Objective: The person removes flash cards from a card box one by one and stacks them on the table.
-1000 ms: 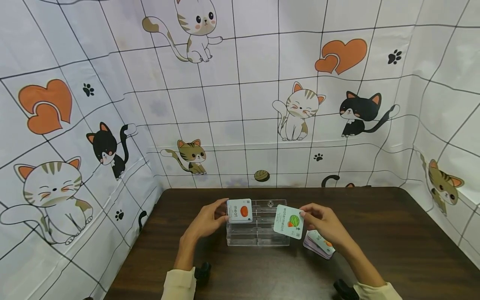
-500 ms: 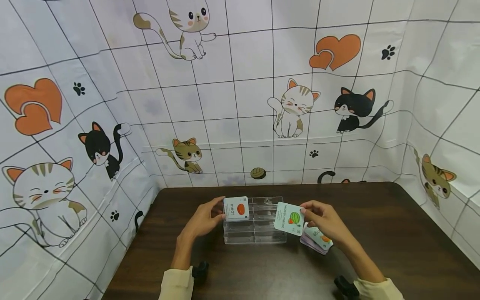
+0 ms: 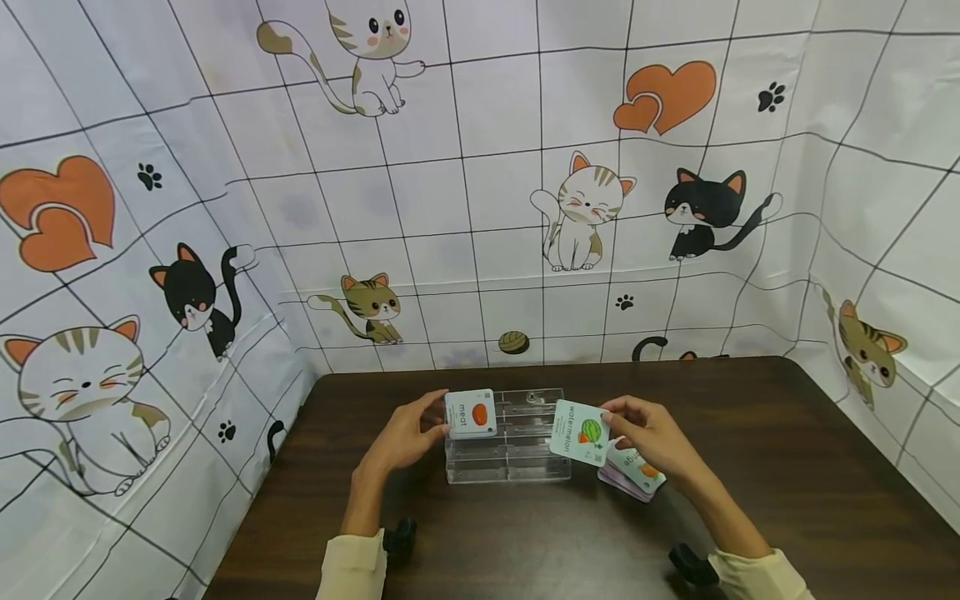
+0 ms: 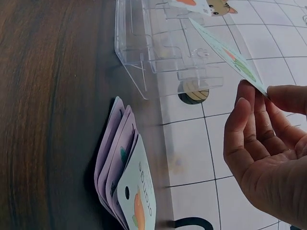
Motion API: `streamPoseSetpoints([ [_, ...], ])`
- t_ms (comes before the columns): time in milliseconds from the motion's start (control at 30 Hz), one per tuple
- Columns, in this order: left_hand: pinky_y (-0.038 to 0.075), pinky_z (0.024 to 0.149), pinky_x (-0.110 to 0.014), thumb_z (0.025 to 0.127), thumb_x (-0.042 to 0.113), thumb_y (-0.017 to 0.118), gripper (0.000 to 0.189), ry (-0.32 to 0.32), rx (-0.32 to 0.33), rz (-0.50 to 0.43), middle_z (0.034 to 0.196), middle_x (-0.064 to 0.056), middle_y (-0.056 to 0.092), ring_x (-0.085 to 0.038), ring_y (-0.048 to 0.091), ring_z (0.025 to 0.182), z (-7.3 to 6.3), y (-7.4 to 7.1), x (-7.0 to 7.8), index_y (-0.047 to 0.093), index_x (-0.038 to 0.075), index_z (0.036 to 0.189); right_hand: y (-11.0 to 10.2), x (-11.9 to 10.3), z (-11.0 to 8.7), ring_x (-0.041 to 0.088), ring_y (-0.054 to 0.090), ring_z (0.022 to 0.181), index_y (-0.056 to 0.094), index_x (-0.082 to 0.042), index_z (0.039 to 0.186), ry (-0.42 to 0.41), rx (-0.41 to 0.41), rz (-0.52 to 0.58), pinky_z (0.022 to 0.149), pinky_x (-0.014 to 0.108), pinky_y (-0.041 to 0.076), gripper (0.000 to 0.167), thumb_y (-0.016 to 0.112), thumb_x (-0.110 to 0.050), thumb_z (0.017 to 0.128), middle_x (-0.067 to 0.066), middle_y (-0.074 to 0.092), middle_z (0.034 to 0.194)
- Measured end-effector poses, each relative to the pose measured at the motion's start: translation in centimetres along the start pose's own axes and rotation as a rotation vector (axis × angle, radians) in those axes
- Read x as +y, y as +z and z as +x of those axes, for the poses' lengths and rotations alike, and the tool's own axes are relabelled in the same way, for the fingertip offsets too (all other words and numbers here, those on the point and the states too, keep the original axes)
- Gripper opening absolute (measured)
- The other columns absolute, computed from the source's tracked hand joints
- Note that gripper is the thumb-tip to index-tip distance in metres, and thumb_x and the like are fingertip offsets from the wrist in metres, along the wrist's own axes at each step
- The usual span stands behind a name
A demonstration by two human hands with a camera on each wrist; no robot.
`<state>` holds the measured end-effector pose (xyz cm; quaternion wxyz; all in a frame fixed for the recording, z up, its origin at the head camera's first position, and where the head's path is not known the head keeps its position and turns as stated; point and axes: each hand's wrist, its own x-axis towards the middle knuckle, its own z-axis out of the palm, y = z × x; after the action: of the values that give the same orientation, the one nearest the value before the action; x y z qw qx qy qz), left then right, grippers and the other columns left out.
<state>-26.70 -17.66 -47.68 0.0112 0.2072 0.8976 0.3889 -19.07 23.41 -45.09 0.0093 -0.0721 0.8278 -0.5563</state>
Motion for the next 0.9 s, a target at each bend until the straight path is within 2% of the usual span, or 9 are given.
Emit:
streamPoseSetpoints([
  [233,0.062,0.095,-0.048,0.102,0.009,0.073,0.062,0.015,-0.009,0.013,0.134,-0.014,0.071,-0.029,0.073,0.115,-0.1,0.1,-0.1,0.05,0.008,0.159,-0.4,0.5,-0.5,0.016,0.07,0.092,0.067,0.003,0.129,0.013,-0.001,0.004,0.077,0.037,0.064,0.032,0.062,-0.022,0.111,0.018,0.074,0.113],
  [900,0.062,0.097,-0.049,0.1,0.008,0.075,0.064,-0.005,0.001,-0.018,0.133,-0.014,0.072,-0.03,0.073,0.117,0.0,-0.1,0.2,0.051,0.008,0.159,-1.4,0.6,-0.8,0.015,0.069,0.093,0.067,0.004,0.13,0.042,0.026,0.008,0.078,0.037,0.063,0.032,0.061,-0.022,0.111,0.018,0.073,0.116],
])
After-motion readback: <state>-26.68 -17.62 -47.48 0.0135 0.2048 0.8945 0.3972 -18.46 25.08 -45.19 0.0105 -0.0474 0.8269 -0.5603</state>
